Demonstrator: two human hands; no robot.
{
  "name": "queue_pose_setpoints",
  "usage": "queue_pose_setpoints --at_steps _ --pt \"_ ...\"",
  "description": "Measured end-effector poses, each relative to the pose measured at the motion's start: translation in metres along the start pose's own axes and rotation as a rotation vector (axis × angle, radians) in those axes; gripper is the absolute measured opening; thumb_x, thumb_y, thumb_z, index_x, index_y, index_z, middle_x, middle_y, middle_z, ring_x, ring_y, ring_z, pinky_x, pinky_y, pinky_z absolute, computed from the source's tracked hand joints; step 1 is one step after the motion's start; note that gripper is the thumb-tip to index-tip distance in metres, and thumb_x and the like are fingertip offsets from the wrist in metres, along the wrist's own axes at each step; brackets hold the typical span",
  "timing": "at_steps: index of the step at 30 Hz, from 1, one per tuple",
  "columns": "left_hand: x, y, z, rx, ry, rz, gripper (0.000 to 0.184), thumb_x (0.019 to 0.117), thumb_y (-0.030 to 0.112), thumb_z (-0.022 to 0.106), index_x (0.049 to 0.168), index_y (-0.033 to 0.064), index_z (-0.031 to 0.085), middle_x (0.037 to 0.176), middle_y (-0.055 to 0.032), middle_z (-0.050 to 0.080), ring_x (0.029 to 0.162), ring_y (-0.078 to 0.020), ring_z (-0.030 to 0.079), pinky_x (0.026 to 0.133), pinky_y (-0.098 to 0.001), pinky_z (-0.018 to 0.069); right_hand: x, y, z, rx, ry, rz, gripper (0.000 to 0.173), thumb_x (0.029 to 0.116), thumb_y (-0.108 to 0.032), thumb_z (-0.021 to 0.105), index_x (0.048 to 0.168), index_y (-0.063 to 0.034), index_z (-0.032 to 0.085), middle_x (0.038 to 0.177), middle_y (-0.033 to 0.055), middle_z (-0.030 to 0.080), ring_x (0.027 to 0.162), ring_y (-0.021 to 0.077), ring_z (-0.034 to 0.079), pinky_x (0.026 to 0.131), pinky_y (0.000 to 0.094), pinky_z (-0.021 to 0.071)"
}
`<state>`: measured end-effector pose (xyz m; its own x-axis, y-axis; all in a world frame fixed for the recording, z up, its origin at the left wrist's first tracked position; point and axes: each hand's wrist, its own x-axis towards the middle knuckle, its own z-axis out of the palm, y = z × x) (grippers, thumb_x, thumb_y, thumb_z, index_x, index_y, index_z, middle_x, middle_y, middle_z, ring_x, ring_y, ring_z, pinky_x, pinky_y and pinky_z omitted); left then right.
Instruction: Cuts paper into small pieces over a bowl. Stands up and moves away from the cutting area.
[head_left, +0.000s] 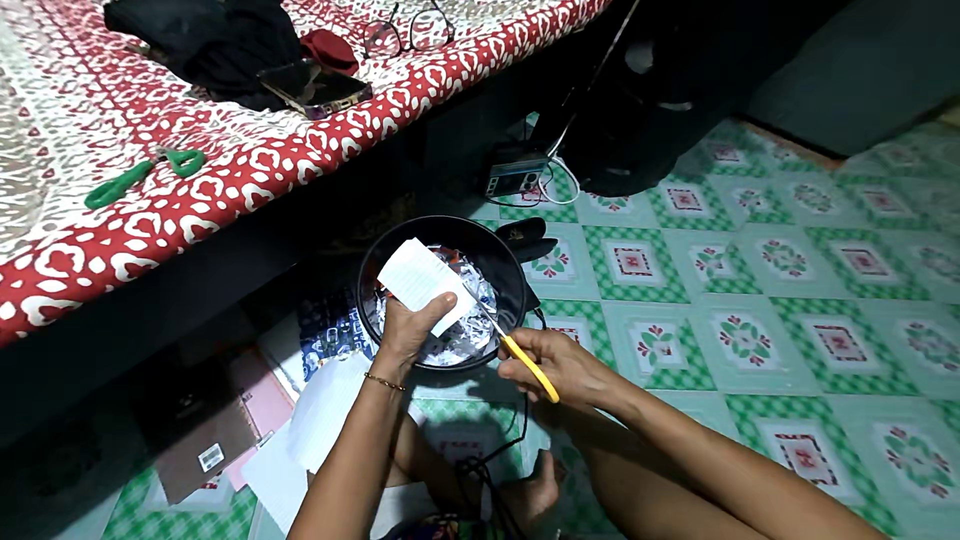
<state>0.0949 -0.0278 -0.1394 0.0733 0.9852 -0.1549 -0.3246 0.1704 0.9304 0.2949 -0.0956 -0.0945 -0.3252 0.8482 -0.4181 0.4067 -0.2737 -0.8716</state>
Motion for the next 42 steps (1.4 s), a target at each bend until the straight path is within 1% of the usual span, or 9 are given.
queue_pose_setpoints --at_steps 7,10,13,22,24,29,35,39,42 --pt "0.000 0.000 0.000 -0.018 0.007 -0.009 0.041 0.0801 -0.014 0.068 0.115 0.0054 0.057 0.089 0.0039 0.073 0.079 -0.0040 0.071 0.074 -0.0230 0.0602 0.000 0.006 0.001 0.036 0.059 -0.041 0.024 0.0937 -0.027 0.071 0.099 -0.0060 0.061 0.066 -0.0123 0.055 0.054 -0.0054 0.054 0.053 0.0125 0.0468" --pt "0.000 0.001 -0.001 -0.005 -0.020 -0.014 0.041 0.0793 -0.015 0.068 0.113 0.0058 0.058 0.088 0.0044 0.074 0.079 -0.0035 0.071 0.075 -0.0221 0.0601 0.001 0.009 0.001 -0.035 0.078 -0.061 0.030 0.0930 -0.031 0.072 0.103 -0.0036 0.063 0.066 -0.0118 0.054 0.054 -0.0061 0.052 0.054 0.0125 0.0453" --pt "-0.002 0.002 -0.002 0.037 -0.090 -0.040 0.043 0.0777 -0.016 0.069 0.113 0.0057 0.058 0.087 0.0049 0.073 0.079 -0.0022 0.070 0.075 -0.0212 0.0595 0.002 0.006 0.001 -0.127 0.070 -0.043 0.039 0.0936 -0.034 0.072 0.110 0.0005 0.063 0.070 -0.0073 0.053 0.058 -0.0033 0.050 0.058 0.0155 0.0447" --pt "-0.002 0.002 -0.003 0.005 -0.104 -0.026 0.044 0.0750 -0.017 0.069 0.111 0.0066 0.059 0.086 0.0049 0.074 0.077 -0.0022 0.070 0.074 -0.0209 0.0598 0.004 0.009 0.003 -0.115 0.116 -0.027 0.037 0.0932 -0.032 0.073 0.109 -0.0002 0.064 0.068 -0.0079 0.054 0.056 -0.0035 0.050 0.056 0.0149 0.0443" --pt "-0.002 0.002 -0.003 0.004 -0.121 -0.027 0.045 0.0756 -0.017 0.068 0.113 0.0063 0.058 0.088 0.0045 0.074 0.078 -0.0026 0.070 0.075 -0.0212 0.0600 0.004 0.007 0.003 -0.147 0.086 -0.016 0.042 0.0942 -0.036 0.071 0.113 0.0001 0.062 0.071 -0.0063 0.054 0.059 -0.0019 0.050 0.059 0.0168 0.0448" --pt "0.000 -0.003 -0.002 0.001 -0.046 0.028 0.039 0.0789 -0.013 0.069 0.112 0.0062 0.058 0.088 0.0060 0.073 0.080 -0.0017 0.070 0.077 -0.0218 0.0597 0.002 0.002 0.003 -0.285 0.014 0.027 0.053 0.0956 -0.042 0.067 0.122 0.0027 0.061 0.083 0.0054 0.060 0.069 0.0105 0.053 0.067 0.0310 0.0462" --pt "-0.001 -0.003 -0.001 -0.017 -0.017 0.053 0.041 0.0784 -0.013 0.070 0.112 0.0075 0.058 0.089 0.0067 0.073 0.080 -0.0012 0.070 0.077 -0.0217 0.0598 0.000 0.004 0.002 -0.248 0.008 0.038 0.051 0.0955 -0.043 0.067 0.120 0.0010 0.061 0.080 0.0011 0.057 0.066 0.0057 0.053 0.064 0.0253 0.0475" --pt "0.000 -0.001 0.001 -0.048 0.099 0.046 0.040 0.0837 -0.009 0.071 0.118 0.0070 0.056 0.092 0.0052 0.072 0.081 -0.0023 0.070 0.075 -0.0221 0.0599 -0.002 -0.002 -0.002 -0.313 -0.039 0.071 0.056 0.0938 -0.047 0.069 0.122 0.0007 0.060 0.083 0.0041 0.059 0.069 0.0108 0.053 0.068 0.0323 0.0465" --pt "0.000 -0.001 0.002 -0.062 0.104 0.047 0.041 0.0834 -0.010 0.070 0.117 0.0074 0.056 0.091 0.0052 0.073 0.079 -0.0027 0.070 0.073 -0.0224 0.0604 -0.001 -0.001 -0.003 -0.315 -0.036 0.138 0.055 0.0949 -0.046 0.068 0.123 0.0001 0.059 0.086 0.0069 0.061 0.072 0.0143 0.056 0.070 0.0360 0.0479"
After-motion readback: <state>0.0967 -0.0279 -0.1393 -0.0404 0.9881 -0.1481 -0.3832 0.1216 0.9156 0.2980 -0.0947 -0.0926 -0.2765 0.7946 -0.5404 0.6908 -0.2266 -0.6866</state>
